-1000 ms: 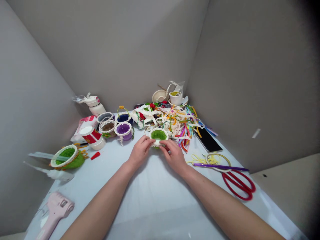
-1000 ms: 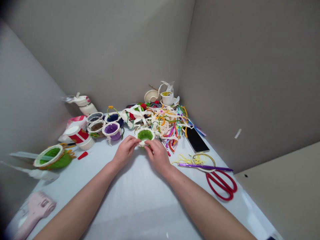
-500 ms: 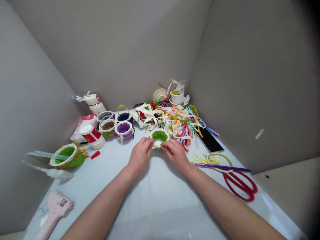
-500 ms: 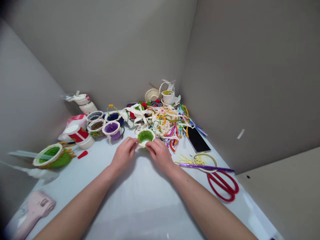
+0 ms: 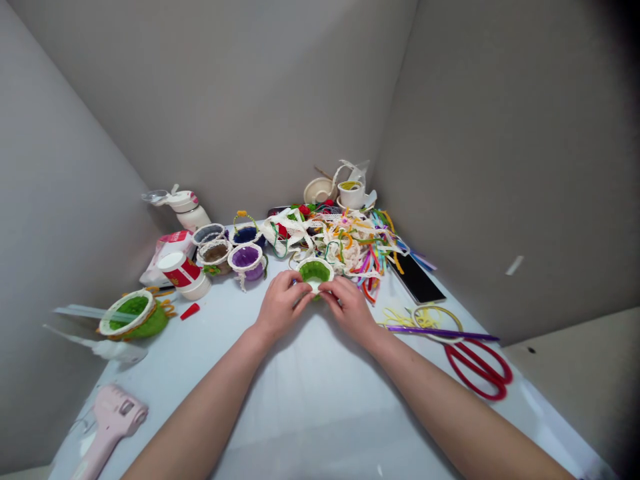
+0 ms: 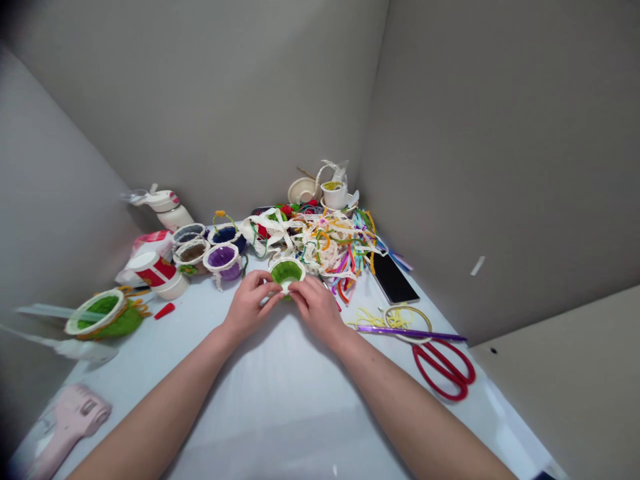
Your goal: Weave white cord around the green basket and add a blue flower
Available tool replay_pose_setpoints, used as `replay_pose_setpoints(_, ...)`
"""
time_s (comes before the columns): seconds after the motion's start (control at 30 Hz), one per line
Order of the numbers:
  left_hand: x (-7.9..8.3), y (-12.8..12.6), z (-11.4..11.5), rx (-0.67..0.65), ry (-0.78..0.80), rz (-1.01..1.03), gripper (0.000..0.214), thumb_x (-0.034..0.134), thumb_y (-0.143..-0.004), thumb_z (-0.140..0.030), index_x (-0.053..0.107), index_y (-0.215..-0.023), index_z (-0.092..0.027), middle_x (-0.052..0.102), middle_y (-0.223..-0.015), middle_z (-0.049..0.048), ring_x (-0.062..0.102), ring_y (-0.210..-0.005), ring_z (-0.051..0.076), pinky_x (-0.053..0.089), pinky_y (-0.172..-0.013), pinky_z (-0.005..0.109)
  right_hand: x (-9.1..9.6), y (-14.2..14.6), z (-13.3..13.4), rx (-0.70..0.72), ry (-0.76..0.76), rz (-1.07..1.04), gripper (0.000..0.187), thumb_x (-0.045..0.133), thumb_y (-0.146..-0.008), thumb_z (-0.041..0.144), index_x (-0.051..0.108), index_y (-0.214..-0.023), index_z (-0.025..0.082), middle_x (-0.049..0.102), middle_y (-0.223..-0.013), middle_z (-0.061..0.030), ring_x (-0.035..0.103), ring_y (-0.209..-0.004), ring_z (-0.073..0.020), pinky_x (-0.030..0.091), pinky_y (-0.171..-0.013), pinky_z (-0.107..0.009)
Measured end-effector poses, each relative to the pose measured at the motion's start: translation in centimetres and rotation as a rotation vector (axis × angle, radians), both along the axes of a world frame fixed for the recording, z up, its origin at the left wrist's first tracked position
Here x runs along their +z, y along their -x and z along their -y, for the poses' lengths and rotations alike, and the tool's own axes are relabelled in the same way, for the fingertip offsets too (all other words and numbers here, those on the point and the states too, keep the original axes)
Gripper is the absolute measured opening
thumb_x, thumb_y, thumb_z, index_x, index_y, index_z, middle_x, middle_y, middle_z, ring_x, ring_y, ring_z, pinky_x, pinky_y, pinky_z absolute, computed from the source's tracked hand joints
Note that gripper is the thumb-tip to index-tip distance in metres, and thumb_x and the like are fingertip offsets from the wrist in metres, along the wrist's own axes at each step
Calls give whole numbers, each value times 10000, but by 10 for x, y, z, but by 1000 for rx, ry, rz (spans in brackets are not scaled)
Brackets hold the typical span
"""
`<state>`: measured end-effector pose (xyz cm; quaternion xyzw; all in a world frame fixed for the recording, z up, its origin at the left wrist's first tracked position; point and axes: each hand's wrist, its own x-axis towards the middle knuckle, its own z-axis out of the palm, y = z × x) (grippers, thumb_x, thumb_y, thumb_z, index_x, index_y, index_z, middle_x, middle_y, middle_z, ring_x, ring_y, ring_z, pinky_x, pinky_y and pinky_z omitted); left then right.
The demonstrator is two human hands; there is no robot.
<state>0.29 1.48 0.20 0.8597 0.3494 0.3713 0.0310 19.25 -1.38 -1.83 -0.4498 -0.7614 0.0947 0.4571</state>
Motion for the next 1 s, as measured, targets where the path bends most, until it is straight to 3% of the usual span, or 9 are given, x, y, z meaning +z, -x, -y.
replay_pose_setpoints(0.3,-4,-5,3,33,-28,-73,167,542,-936,-283,656,-1026,-200,639,-965,69,512,-924,209,414,-823,364,1,1,-2,11,10,-1,139,492,-962,223,627,-930,213,581,-827,-42,558,-814,-188,425,-701,-298)
replay_pose_setpoints(0.5,-3,-5,2,32,17,-51,153,540,-934,-276,672,-971,-208,626,-954,64,499,-944,211,401,-853,375,-1,0,-2,-16,36,-76,121,547,-931,218,588,-1045,213,608,-857,-41,569,-793,-190,442,-709,-310)
replay_pose_setpoints(0.83,-10,-9,0,36,3,-23,213,587,-907,-337,651,-1067,-211,648,-1028,73,489,-984,229,387,-872,396,1,-2,-4,22,48,-43,93,511,-945,204,603,-934,210,596,-852,-44,561,-826,-190,428,-715,-303)
replay_pose_setpoints(1.0,-10,-13,0,33,41,-5,144,569,-925,-312,674,-980,-230,674,-958,47,484,-948,217,364,-847,390,0,-1,-4,17,61,-55,92,508,-941,224,598,-933,208,592,-842,-39,555,-800,-182,426,-704,-300)
